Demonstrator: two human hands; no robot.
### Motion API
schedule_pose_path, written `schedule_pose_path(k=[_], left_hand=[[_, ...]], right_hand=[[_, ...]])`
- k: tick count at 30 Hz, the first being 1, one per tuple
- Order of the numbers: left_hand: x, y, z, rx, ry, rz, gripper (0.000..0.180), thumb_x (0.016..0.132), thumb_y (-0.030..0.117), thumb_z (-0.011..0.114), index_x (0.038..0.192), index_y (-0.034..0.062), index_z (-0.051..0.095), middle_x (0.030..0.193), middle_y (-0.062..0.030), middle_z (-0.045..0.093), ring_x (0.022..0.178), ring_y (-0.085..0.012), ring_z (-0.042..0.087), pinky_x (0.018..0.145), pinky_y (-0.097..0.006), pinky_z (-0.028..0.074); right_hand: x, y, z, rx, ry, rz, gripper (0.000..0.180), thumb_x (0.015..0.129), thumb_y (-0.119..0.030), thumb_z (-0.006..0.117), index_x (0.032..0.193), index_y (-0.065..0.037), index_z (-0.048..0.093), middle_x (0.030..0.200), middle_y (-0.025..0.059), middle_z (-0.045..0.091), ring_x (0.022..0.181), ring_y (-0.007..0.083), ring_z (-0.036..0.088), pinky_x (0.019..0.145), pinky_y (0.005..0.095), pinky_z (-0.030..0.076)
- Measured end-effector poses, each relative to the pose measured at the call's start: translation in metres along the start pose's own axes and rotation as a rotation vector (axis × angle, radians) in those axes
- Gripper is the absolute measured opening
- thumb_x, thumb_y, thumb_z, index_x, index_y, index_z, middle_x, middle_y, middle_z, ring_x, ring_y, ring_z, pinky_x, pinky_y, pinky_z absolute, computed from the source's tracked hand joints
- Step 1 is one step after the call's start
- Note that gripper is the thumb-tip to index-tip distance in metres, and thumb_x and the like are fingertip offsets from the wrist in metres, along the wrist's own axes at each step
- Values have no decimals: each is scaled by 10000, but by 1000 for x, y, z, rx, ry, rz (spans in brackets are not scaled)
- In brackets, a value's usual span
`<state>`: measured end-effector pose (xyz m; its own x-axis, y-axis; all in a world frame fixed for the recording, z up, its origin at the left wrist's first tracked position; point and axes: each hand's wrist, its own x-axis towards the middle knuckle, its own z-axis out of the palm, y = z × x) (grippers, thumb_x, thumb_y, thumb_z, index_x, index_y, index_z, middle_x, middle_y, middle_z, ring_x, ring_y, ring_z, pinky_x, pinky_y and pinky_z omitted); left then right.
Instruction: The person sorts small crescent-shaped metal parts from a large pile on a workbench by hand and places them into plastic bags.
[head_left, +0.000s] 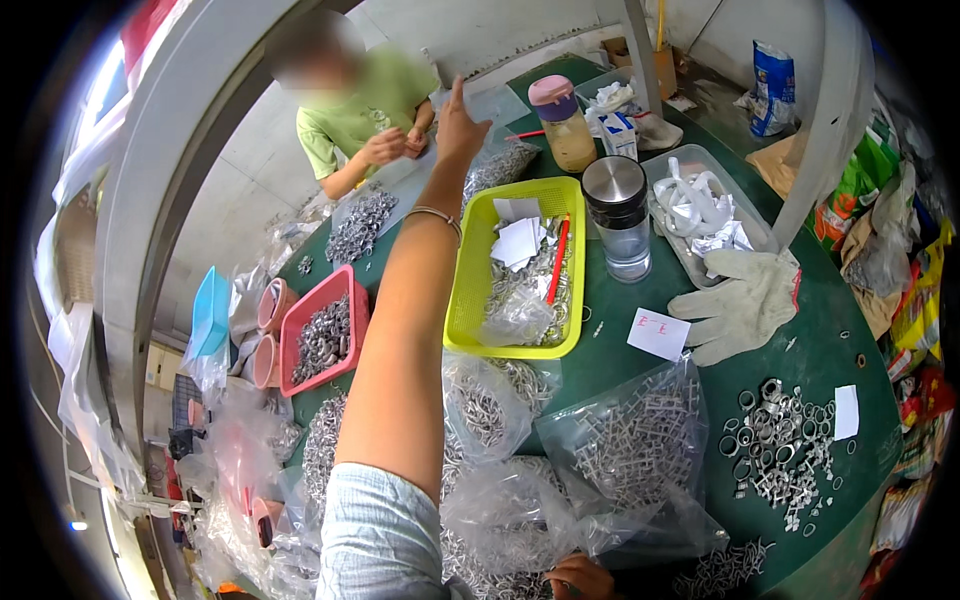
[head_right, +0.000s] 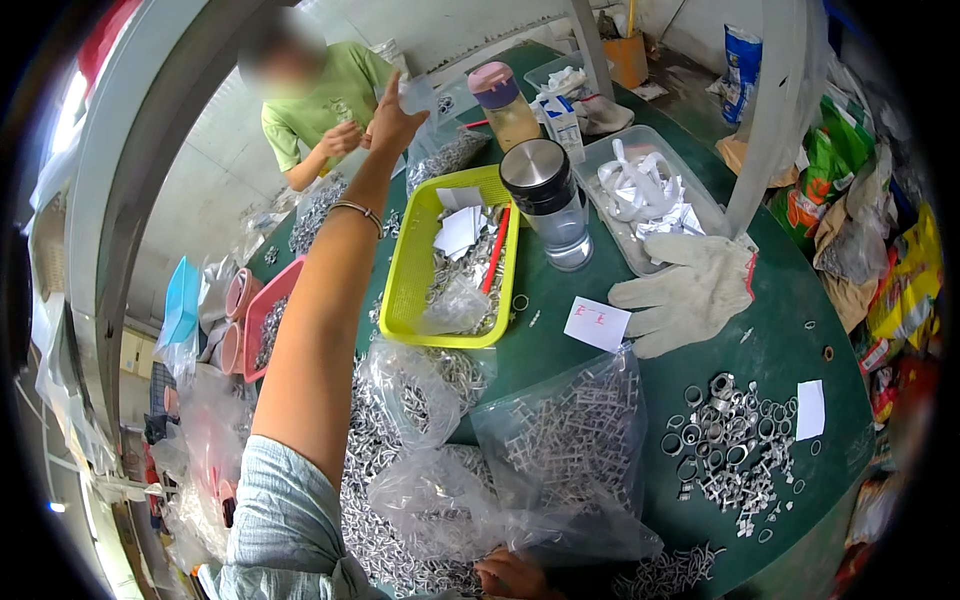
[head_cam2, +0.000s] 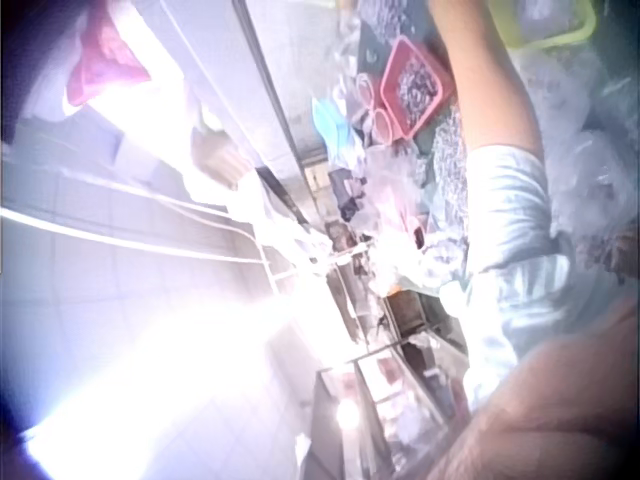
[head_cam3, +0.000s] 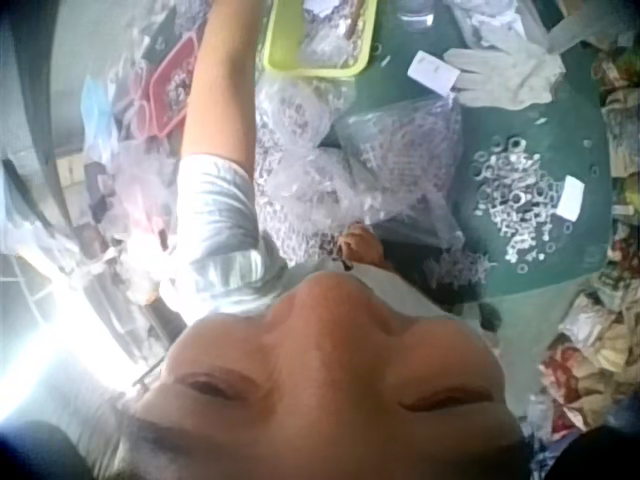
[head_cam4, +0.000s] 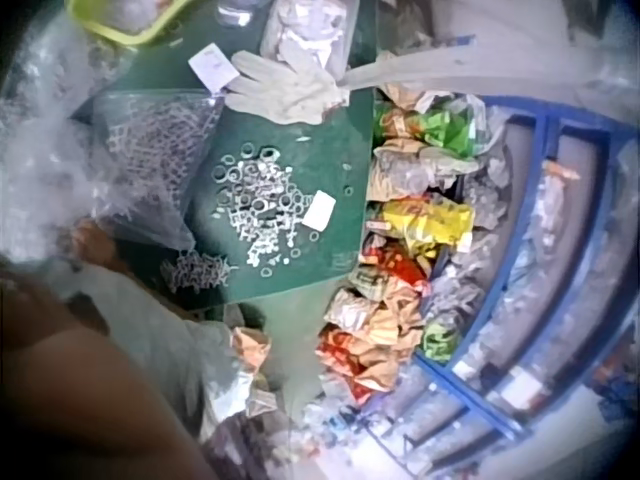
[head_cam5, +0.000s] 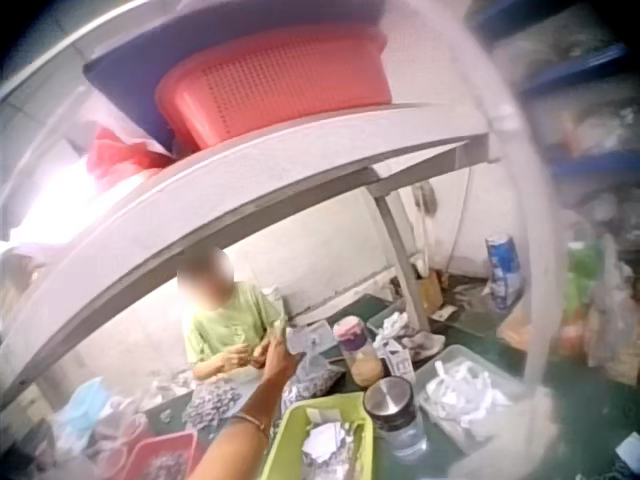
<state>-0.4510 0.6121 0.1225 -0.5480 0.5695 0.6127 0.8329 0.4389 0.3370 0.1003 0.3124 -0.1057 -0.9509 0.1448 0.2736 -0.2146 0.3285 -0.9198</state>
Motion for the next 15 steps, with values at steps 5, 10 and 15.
schedule_pose_path(k=[5, 10, 15], left_hand=[[11, -29, 12, 70, 104, 2, 156, 824, 168, 551, 791, 38, 631, 816, -214, 642, 836, -403, 609, 746, -454, 470], [5, -60, 7, -74, 417, -68, 160, 822, 137, 490, 797, 22, 598, 787, -195, 638, 747, -378, 610, 668, -461, 460], [27, -21, -48, -238, 685, -146, 173, 767, 61, 434, 687, -21, 564, 607, -173, 579, 567, -290, 561, 578, -399, 429]], right_hand=[[-5, 5, 12, 202, -154, 232, 289, 911, -222, 422, 750, -79, 613, 711, 135, 607, 703, 319, 559, 774, 439, 461], [-18, 16, 21, 661, -110, 258, 471, 973, -408, 402, 718, -70, 609, 613, 139, 572, 619, 287, 557, 742, 443, 475], [-20, 36, 6, 1320, -368, 522, 482, 941, -497, 458, 745, -85, 612, 691, 126, 599, 661, 257, 586, 726, 443, 489]])
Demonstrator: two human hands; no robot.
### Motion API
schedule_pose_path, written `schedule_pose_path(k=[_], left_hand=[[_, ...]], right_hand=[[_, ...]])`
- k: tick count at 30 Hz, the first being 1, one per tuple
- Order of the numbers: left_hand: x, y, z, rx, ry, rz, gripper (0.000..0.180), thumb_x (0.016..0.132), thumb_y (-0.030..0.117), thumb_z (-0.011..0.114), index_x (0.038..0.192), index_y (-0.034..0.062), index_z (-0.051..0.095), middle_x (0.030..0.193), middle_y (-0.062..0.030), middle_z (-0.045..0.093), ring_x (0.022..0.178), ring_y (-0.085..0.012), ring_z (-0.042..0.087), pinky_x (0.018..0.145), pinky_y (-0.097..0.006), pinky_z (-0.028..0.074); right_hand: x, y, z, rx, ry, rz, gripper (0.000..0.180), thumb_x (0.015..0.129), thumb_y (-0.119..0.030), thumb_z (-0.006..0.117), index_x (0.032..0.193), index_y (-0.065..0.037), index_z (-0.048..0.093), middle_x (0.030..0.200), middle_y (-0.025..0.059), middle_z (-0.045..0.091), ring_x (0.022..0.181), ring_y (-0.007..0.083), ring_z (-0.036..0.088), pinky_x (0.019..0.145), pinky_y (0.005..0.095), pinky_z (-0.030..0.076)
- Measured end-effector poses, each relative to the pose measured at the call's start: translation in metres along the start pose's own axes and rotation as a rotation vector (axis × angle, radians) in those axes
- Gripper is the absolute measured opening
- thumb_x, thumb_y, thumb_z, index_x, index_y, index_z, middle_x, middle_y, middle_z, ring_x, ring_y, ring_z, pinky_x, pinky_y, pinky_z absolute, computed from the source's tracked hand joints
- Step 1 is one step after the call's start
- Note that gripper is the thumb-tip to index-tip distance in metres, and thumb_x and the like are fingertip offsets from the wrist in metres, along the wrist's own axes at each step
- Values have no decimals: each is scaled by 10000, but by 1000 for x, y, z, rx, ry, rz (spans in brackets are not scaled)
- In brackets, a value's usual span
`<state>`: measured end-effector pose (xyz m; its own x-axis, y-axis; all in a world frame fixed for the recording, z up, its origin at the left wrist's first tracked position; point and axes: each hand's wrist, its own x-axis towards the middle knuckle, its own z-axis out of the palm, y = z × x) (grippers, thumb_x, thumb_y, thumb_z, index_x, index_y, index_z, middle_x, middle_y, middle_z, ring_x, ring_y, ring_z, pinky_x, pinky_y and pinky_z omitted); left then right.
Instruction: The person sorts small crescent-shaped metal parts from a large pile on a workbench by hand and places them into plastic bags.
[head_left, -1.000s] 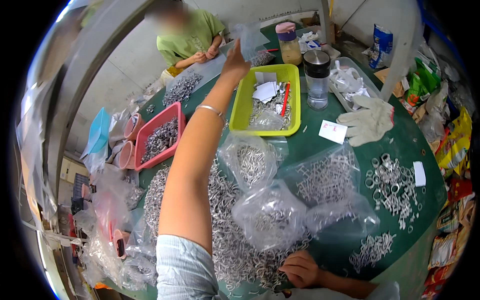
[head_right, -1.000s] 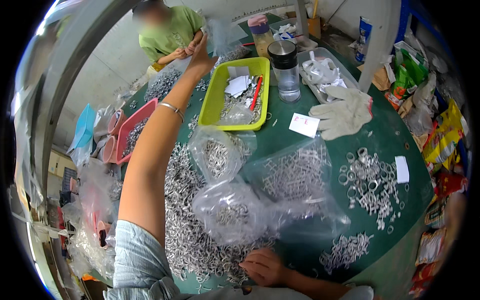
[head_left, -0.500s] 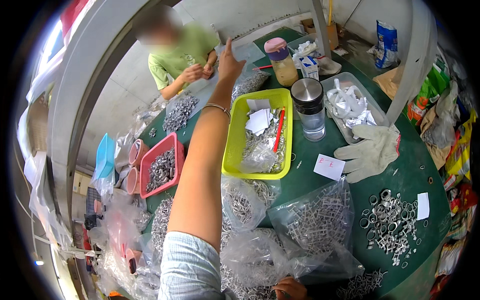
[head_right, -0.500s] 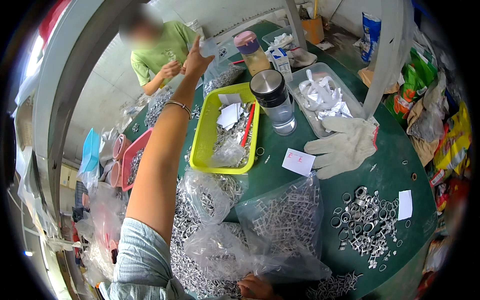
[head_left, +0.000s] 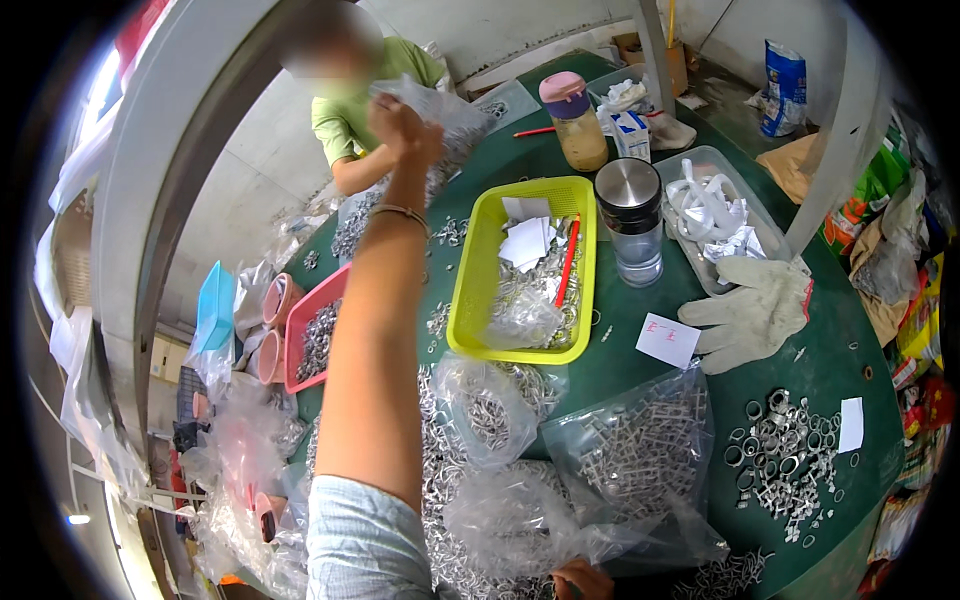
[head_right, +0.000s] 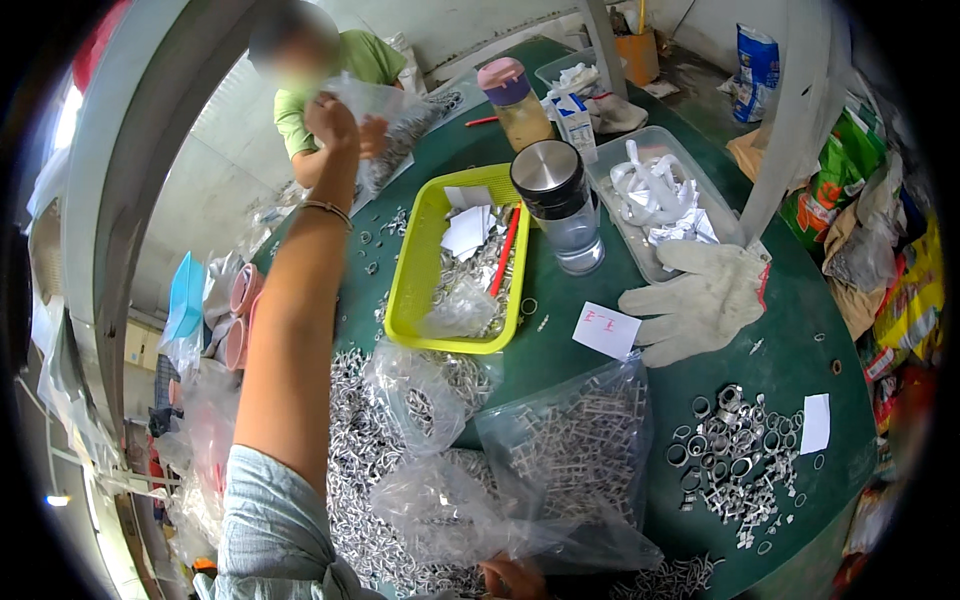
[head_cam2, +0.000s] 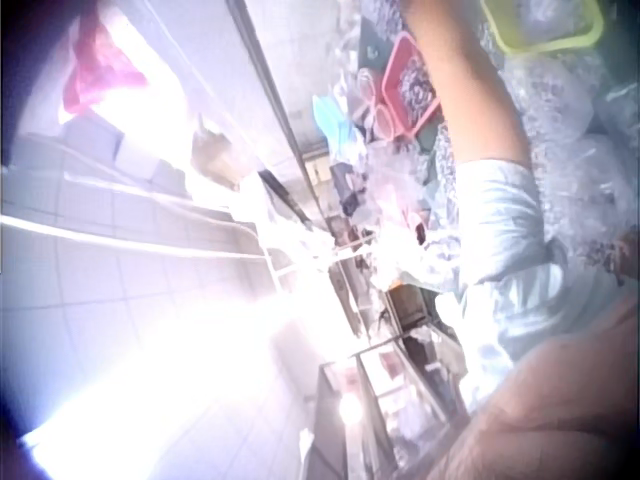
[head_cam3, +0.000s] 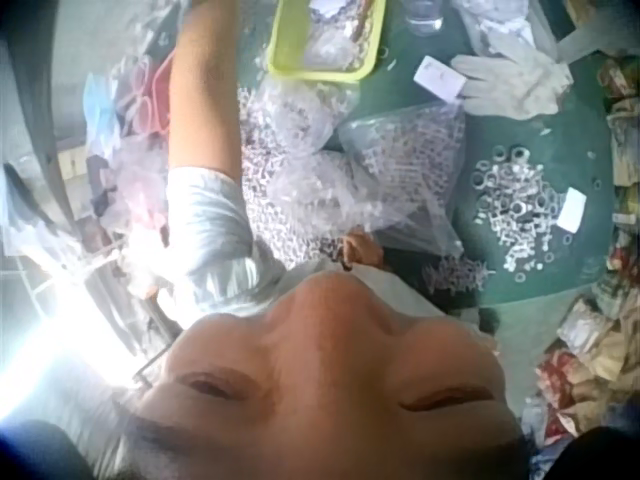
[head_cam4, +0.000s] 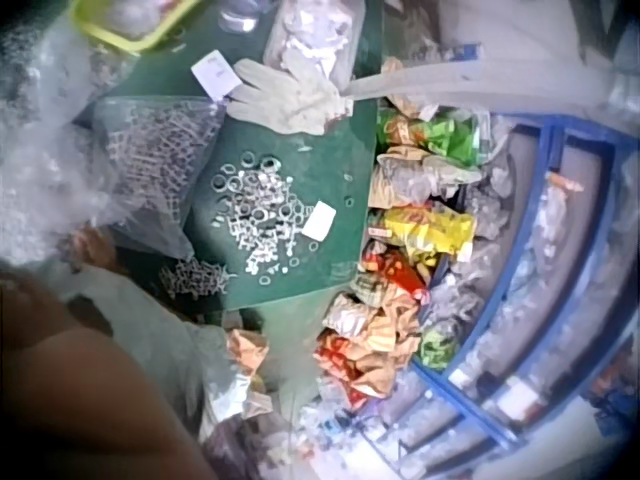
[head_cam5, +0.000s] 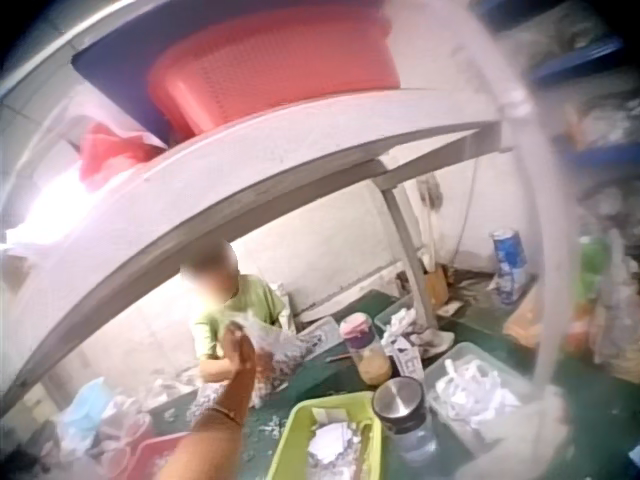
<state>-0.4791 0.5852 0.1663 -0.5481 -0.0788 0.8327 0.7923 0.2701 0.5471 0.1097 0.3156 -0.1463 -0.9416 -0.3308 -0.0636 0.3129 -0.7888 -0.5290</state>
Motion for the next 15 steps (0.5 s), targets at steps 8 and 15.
schedule_pose_path(k=[8, 15], left_hand=[[83, -31, -105, -52, 268, 100, 276, 885, 82, 385, 702, -19, 566, 594, -58, 529, 516, -152, 476, 485, -309, 404], [24, -49, -106, -9, 67, -58, 268, 896, 88, 389, 735, -27, 570, 658, -114, 596, 598, -215, 564, 558, -331, 440]], right_hand=[[3, -68, 74, -1274, 671, -1011, 188, 931, -183, 579, 928, -7, 646, 737, 151, 574, 588, 247, 549, 540, 395, 467], [2, -74, 80, -1115, 678, -837, 235, 942, -187, 554, 906, 33, 628, 757, 149, 579, 573, 232, 570, 497, 374, 454]])
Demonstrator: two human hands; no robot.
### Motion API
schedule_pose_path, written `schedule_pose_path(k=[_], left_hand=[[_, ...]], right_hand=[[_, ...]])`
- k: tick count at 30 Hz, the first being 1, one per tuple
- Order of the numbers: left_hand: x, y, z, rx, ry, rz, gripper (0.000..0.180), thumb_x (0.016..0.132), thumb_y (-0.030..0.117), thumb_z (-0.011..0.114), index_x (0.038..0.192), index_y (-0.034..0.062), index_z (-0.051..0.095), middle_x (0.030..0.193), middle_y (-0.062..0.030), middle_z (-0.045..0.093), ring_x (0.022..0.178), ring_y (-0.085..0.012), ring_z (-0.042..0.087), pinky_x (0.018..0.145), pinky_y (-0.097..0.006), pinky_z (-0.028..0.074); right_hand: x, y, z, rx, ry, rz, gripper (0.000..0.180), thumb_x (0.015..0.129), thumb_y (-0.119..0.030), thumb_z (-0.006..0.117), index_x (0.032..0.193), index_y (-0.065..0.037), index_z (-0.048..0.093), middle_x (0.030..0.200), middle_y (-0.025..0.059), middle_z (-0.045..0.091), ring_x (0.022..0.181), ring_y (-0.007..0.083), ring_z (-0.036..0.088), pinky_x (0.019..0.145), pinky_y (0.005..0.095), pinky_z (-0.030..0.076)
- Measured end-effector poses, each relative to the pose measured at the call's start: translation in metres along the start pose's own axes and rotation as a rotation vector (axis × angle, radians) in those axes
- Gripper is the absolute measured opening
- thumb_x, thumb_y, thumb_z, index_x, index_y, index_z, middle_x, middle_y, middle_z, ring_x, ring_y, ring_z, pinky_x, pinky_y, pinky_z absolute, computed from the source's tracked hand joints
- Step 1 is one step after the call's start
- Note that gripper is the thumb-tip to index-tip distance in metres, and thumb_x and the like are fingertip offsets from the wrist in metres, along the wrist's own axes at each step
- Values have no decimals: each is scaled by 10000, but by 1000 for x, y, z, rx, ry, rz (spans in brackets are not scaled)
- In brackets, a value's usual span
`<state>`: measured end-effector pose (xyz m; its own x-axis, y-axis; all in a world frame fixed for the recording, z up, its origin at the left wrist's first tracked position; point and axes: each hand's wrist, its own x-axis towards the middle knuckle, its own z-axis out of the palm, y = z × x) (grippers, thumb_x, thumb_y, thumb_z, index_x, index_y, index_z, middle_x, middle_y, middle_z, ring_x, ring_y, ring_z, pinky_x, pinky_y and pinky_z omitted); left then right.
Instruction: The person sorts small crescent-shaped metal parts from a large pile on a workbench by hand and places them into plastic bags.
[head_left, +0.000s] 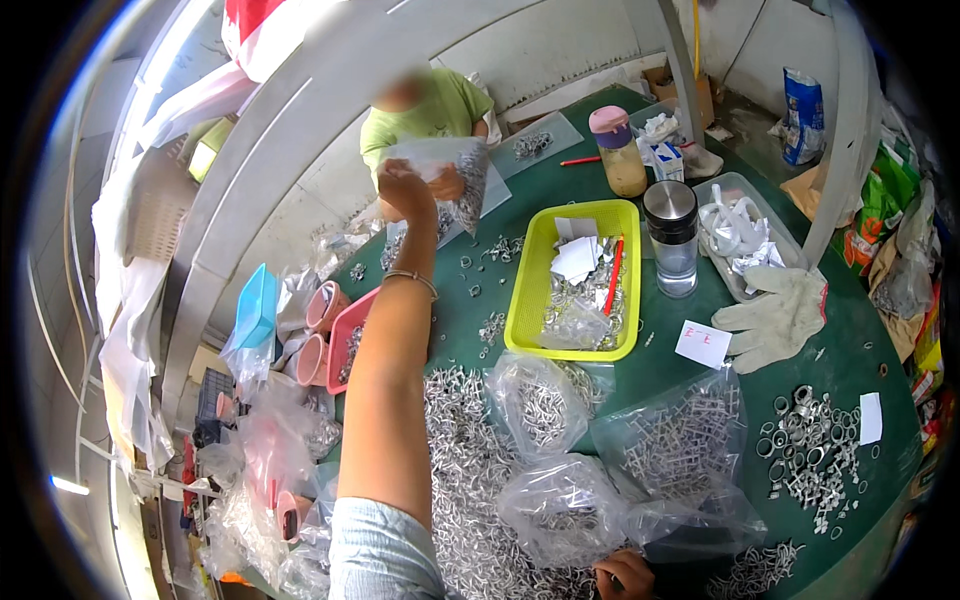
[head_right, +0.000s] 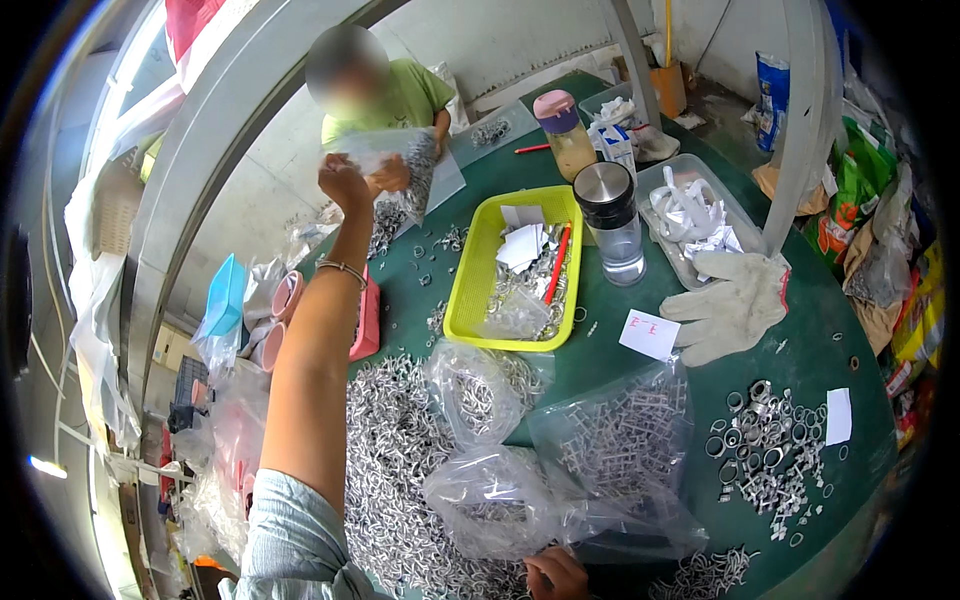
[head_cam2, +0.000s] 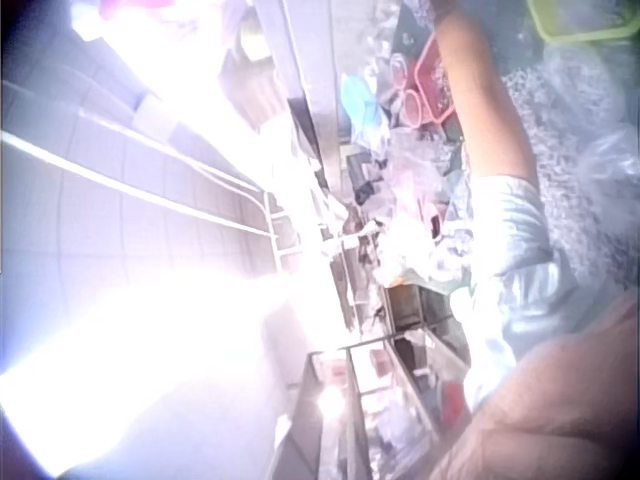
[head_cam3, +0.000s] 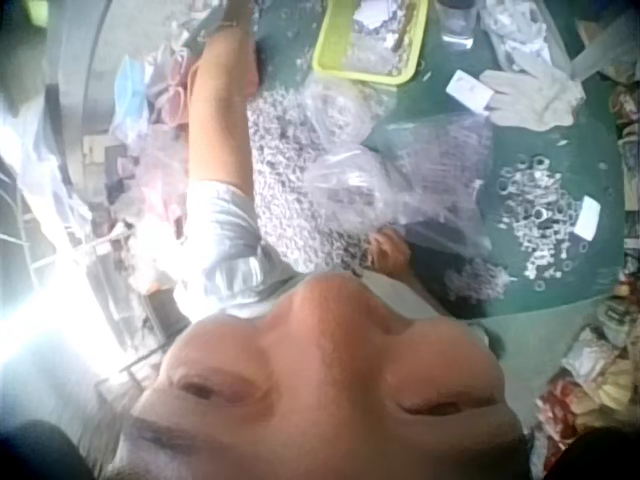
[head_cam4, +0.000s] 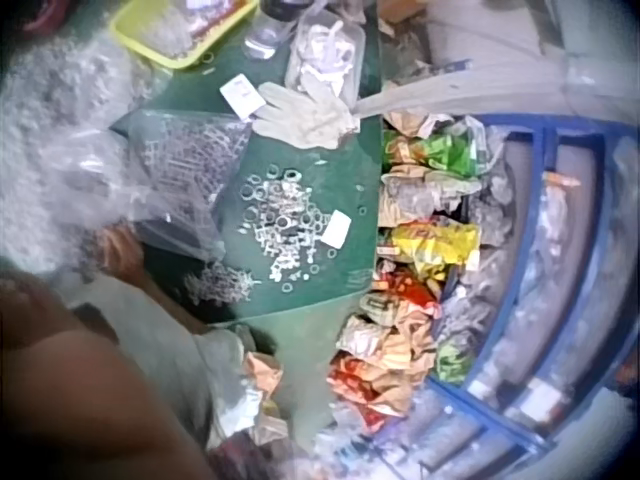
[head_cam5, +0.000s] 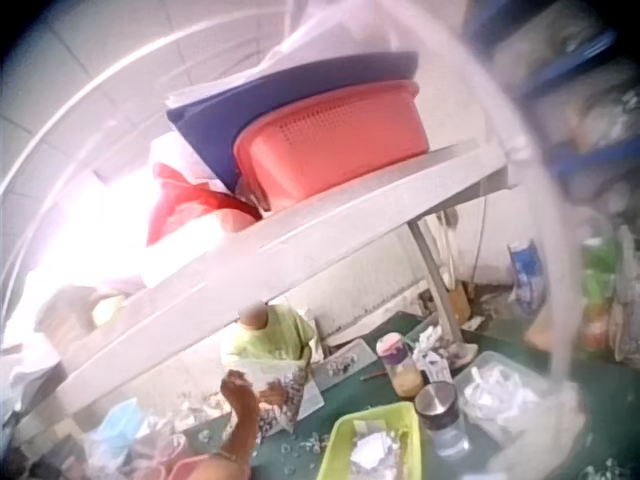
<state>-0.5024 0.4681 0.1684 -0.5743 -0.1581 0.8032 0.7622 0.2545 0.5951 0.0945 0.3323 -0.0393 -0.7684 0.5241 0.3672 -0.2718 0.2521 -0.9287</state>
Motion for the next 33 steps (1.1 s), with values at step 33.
schedule_pose_path(k=[33], left_hand=[[-154, 71, -189, -397, -708, -613, 339, 915, 53, 492, 1241, -22, 442, 998, -85, 599, 872, -141, 595, 715, -266, 501]], right_hand=[[13, -26, -5, -255, -64, -175, 86, 745, 53, 638, 817, 7, 634, 736, 127, 590, 665, 276, 553, 614, 364, 441]])
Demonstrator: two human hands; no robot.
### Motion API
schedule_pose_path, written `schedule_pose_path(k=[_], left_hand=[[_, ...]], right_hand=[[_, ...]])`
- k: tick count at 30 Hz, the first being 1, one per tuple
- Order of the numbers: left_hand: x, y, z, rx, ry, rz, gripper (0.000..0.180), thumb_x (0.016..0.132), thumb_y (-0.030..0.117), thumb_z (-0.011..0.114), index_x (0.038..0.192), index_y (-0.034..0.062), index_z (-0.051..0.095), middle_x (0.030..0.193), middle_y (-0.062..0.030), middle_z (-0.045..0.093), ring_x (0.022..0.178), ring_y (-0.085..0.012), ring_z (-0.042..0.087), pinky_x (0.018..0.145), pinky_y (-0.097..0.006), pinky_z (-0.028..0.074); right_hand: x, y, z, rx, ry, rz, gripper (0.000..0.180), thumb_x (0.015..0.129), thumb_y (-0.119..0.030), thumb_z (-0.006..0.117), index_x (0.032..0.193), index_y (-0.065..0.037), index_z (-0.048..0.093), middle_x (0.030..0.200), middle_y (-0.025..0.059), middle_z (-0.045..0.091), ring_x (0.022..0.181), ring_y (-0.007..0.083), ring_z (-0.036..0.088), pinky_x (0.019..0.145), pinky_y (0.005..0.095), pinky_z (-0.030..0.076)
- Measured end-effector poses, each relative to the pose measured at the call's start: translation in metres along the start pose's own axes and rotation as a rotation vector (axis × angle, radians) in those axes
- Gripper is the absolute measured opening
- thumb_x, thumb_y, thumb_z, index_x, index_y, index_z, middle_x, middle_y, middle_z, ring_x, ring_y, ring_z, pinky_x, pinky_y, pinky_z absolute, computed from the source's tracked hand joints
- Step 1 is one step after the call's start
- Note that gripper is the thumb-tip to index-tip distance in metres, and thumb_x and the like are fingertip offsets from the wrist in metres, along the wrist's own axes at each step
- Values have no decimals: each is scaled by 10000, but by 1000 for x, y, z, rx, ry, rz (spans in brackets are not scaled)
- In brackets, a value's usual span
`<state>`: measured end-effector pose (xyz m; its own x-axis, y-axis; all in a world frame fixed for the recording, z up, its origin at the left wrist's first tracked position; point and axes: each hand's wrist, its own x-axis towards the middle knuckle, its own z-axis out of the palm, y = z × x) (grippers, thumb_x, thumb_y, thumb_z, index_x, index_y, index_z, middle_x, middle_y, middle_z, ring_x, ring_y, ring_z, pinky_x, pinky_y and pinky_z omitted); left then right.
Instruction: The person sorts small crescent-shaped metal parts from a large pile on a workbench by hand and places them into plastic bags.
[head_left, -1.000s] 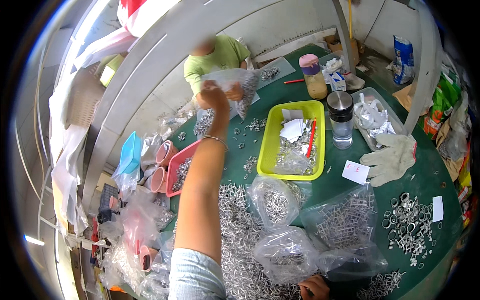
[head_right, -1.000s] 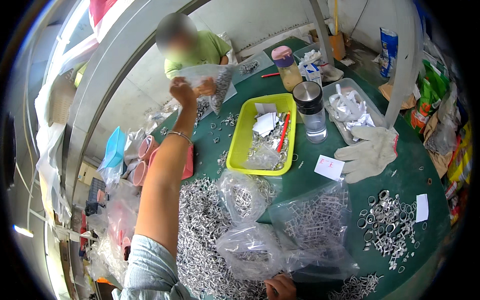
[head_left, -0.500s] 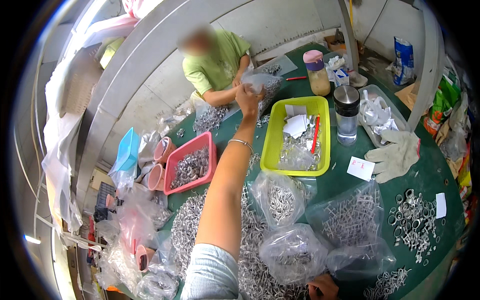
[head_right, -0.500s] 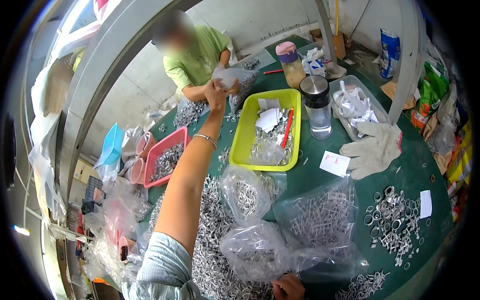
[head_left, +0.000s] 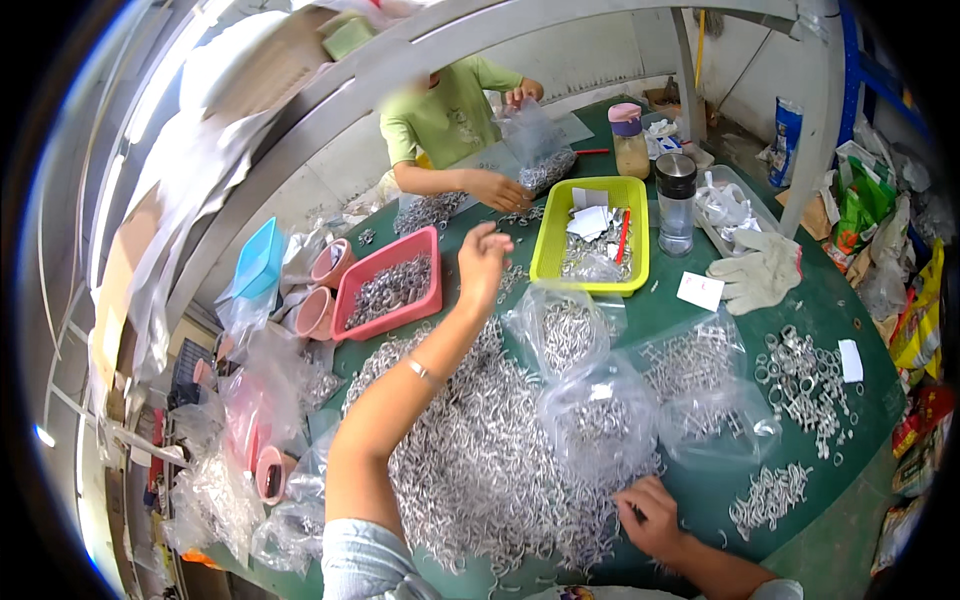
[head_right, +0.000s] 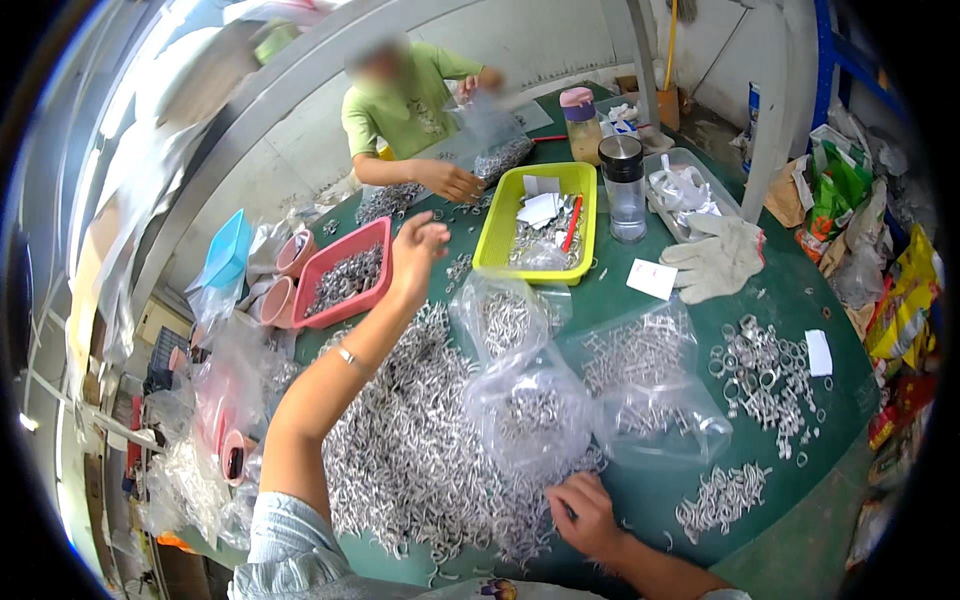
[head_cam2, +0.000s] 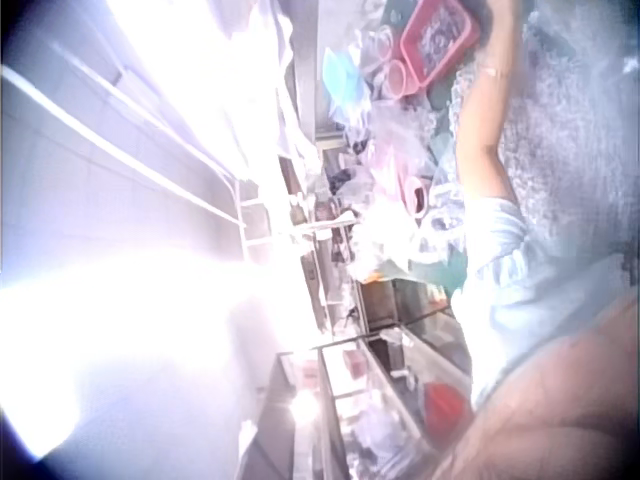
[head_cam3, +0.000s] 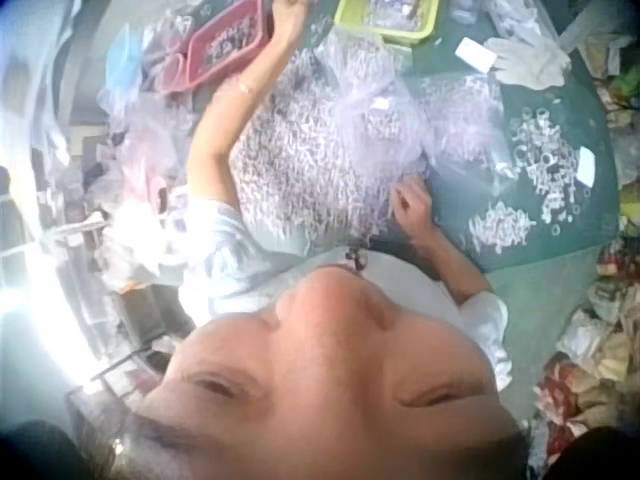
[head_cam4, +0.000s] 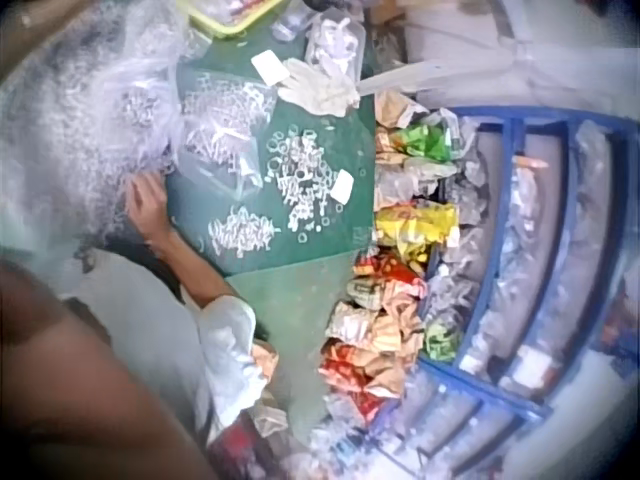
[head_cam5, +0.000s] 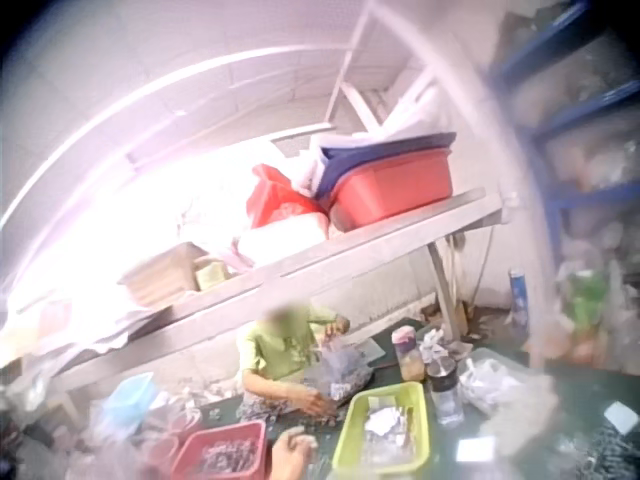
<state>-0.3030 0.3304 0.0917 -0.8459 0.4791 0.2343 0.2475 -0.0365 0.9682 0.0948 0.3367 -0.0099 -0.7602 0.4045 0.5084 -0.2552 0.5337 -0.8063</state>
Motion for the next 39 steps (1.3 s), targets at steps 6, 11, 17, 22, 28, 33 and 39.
schedule_pose_path(k=[6, 11, 17, 22, 28, 33, 39], left_hand=[[-187, 66, -59, 81, -147, -75, 409, 916, 85, 525, 1290, 12, 379, 1038, -84, 549, 933, -145, 573, 743, -265, 476], [-321, 68, -113, 167, -205, -219, 423, 915, 79, 556, 1291, 5, 377, 1071, -85, 550, 951, -131, 545, 811, -261, 460], [-414, 59, -115, 708, -180, -4, 452, 807, 37, 642, 1222, 20, 465, 1153, -170, 528, 1091, -328, 513, 938, -415, 417], [-454, 36, -90, 872, -40, 66, 470, 759, 4, 660, 1194, 23, 482, 1260, -196, 471, 1232, -406, 398, 1037, -440, 324], [-415, 29, -55, 874, -162, 24, 580, 800, 152, 678, 1317, 72, 429, 1410, -163, 337, 1324, -433, 255, 1043, -623, 207], [-377, 4, -58, 1057, -72, -21, 631, 775, 234, 703, 1333, 101, 440, 1436, -136, 320, 1331, -430, 247, 1014, -673, 204], [-379, -6, -75, 1069, -70, -35, 624, 791, 235, 688, 1349, 108, 436, 1436, -148, 333, 1349, -406, 236, 1021, -664, 198]], right_hand=[[7, 6, 0, -59, 98, 1, 56, 766, 56, 621, 810, 22, 616, 702, 118, 580, 647, 283, 536, 598, 350, 433], [10, 9, 2, -62, 112, -47, 60, 783, 41, 612, 836, 16, 625, 706, 121, 584, 641, 257, 541, 591, 338, 434], [14, 15, -5, -81, 74, 0, 71, 812, 16, 609, 879, 23, 632, 741, 118, 614, 647, 209, 579, 598, 298, 459], [14, 7, -7, -110, 41, 10, 72, 826, 7, 606, 884, 22, 644, 728, 96, 598, 620, 162, 558, 582, 271, 440], [30, -11, -7, -159, -90, 22, 92, 830, 7, 597, 902, 22, 651, 757, 115, 622, 636, 184, 589, 593, 278, 467], [53, -45, 21, -111, -327, 63, 175, 849, -30, 597, 1014, 16, 634, 847, 124, 656, 727, 199, 636, 645, 287, 501], [84, -44, 91, -280, -552, -83, 485, 861, -194, 625, 1288, -24, 471, 1306, 203, 461, 1202, 360, 445, 988, 405, 376]])
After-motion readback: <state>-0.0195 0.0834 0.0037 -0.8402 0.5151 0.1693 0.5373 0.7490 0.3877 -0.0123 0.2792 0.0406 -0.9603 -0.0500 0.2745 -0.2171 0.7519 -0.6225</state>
